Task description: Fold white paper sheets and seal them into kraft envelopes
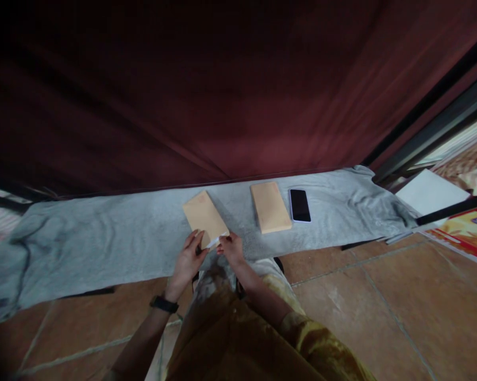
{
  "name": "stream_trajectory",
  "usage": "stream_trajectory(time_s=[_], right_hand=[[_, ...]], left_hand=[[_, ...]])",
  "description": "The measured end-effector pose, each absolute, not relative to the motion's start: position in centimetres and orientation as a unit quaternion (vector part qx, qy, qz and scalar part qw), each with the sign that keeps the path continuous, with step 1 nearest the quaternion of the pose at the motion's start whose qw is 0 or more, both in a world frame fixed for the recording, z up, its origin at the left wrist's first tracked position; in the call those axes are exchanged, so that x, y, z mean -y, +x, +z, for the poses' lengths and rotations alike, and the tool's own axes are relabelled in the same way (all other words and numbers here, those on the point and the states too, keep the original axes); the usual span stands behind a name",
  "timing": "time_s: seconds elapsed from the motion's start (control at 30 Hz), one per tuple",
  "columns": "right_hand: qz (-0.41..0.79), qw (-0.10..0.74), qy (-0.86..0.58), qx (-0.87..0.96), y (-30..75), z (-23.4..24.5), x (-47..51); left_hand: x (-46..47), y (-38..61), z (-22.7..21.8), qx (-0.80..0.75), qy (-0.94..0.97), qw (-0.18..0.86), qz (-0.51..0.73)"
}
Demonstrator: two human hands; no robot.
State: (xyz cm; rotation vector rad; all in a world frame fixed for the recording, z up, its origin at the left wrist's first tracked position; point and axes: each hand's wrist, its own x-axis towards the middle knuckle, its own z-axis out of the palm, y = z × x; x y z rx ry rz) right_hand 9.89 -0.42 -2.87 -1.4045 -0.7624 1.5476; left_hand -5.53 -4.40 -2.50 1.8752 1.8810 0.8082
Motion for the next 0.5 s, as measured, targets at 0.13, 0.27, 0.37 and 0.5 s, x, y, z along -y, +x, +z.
stream_trajectory(time_s=[0.13,0.27,0.37,0.5], right_hand=[[0.635,0.4,-0.582,0.313,10.2,-2.9,0.4],[0.637,0.368,-0.589,0.336,11.1,-2.7,0.5],[0.627,0.356,-0.588,0.367,12.1,-2.7,0.8],[0.579,0.361,-0.604,0.413,13.9,-2.9,1.4]], left_hand=[[4.8,-5.7,-1.9,-0.669,0.69,0.144,0.235],[5.3,-5.9,-1.5,-0.669,0.701,0.125,0.212],[5.4,-6.0,-1.6,-0.668,0.702,0.126,0.215],[5.5,-5.9,-1.9,-0.666,0.697,0.131,0.232]])
